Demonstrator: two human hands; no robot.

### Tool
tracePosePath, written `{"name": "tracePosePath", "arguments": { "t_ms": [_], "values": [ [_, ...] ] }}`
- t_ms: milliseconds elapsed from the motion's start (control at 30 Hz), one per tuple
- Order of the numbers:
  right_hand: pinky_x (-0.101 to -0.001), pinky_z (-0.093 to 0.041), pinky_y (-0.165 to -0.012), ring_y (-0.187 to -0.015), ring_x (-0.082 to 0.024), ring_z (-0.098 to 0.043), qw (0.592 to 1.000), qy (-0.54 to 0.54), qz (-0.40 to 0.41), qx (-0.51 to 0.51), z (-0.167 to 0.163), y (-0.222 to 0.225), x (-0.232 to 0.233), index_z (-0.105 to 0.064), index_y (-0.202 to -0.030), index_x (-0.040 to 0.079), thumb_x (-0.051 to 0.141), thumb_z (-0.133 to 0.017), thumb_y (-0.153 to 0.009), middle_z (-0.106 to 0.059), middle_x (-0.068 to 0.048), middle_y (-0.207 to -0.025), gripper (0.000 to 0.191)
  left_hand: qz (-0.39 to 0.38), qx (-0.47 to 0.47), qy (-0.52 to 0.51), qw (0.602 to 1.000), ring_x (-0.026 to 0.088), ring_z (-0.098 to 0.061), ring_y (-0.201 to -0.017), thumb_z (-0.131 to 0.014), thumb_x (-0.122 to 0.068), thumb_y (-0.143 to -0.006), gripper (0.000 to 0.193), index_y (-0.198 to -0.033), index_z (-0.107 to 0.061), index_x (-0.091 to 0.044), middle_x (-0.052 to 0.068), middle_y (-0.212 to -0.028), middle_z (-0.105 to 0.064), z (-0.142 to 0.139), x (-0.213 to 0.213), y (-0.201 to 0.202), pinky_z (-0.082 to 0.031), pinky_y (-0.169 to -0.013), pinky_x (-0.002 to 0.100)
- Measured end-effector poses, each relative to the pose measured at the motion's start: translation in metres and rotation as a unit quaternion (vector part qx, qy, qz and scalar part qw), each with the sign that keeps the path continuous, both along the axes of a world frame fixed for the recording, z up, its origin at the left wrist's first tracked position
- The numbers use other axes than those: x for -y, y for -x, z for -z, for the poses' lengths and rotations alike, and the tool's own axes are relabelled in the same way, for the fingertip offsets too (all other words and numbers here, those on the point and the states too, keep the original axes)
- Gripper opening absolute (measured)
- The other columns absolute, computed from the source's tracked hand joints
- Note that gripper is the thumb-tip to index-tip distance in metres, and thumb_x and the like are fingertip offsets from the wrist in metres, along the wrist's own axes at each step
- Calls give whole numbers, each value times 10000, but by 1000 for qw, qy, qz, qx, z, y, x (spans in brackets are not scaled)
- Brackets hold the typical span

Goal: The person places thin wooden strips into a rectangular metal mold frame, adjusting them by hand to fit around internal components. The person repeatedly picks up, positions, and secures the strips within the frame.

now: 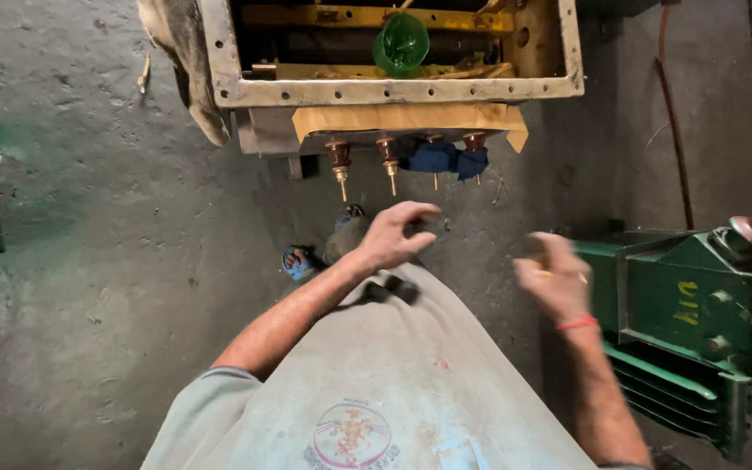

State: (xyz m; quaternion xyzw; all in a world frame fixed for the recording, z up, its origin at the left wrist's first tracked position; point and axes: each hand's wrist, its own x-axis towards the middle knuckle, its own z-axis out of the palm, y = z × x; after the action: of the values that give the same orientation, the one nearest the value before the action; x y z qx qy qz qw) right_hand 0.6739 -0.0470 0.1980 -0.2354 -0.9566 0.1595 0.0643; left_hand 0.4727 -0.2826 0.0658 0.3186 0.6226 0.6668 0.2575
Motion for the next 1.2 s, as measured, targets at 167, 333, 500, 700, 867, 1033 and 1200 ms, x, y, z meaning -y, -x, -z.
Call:
{"name": "tracePosePath", "arguments": {
  "t_ms": [167,333,500,700,867,1033,1200],
  "values": [
    [-294,-635,-781,-864,-174,-764,972,133,-179,-79,-48,91,116,-571,-1312,50,-19,-762,-853,-728,-84,-919,502,131,-83,-178,972,294,-666,-1188,-726,-227,-910,392,-1262,-671,-63,143,-1217,-714,-66,17,22,-522,-1028,405],
    [-295,-641,-780,-837,-150,-754,959,170,-197,-109,-85,132,148,-540,-1321,22,-41,-750,-872,-723,-82,-906,500,74,-50,-118,989,285,-688,-1130,-707,-194,-919,208,-1059,-749,-45,147,-1160,-723,-84,54,29,-533,-952,381],
    [-269,-564,-646,-718,-128,-684,942,276,-175,-77,-81,139,148,-580,-1283,14,-63,-728,-861,-752,-62,-862,454,74,19,-105,992,185,-700,-897,-682,-156,-857,159,-943,-721,-27,91,-960,-739,-85,69,38,-572,-811,322],
    [-260,-577,-663,-771,-128,-691,914,359,-120,-149,-117,139,77,-605,-1341,25,-85,-707,-919,-728,-96,-921,448,86,5,-15,996,159,-671,-812,-655,-177,-849,202,-940,-747,-22,60,-841,-707,-44,113,54,-538,-752,303],
    [-264,-586,-724,-796,-151,-713,902,358,-119,-210,-159,123,20,-596,-1330,8,-115,-706,-989,-728,-131,-936,379,110,74,93,987,138,-640,-760,-659,-188,-819,209,-911,-742,-19,74,-803,-700,-2,178,50,-514,-672,311],
    [-292,-631,-765,-822,-169,-749,914,335,-120,-197,-183,140,50,-582,-1294,16,-93,-679,-931,-738,-124,-938,392,-56,33,365,929,210,-675,-729,-684,-149,-769,183,-878,-755,-20,118,-809,-713,-34,218,54,-545,-697,338],
    [-260,-647,-720,-834,-147,-775,899,340,-277,9,-125,198,149,-600,-1292,23,-7,-787,-818,-774,-44,-917,511,-70,-152,-46,985,286,-669,-1057,-809,-196,-850,494,-1277,-625,-27,136,-1154,-684,-133,174,64,-525,-949,413]
  ]
}}
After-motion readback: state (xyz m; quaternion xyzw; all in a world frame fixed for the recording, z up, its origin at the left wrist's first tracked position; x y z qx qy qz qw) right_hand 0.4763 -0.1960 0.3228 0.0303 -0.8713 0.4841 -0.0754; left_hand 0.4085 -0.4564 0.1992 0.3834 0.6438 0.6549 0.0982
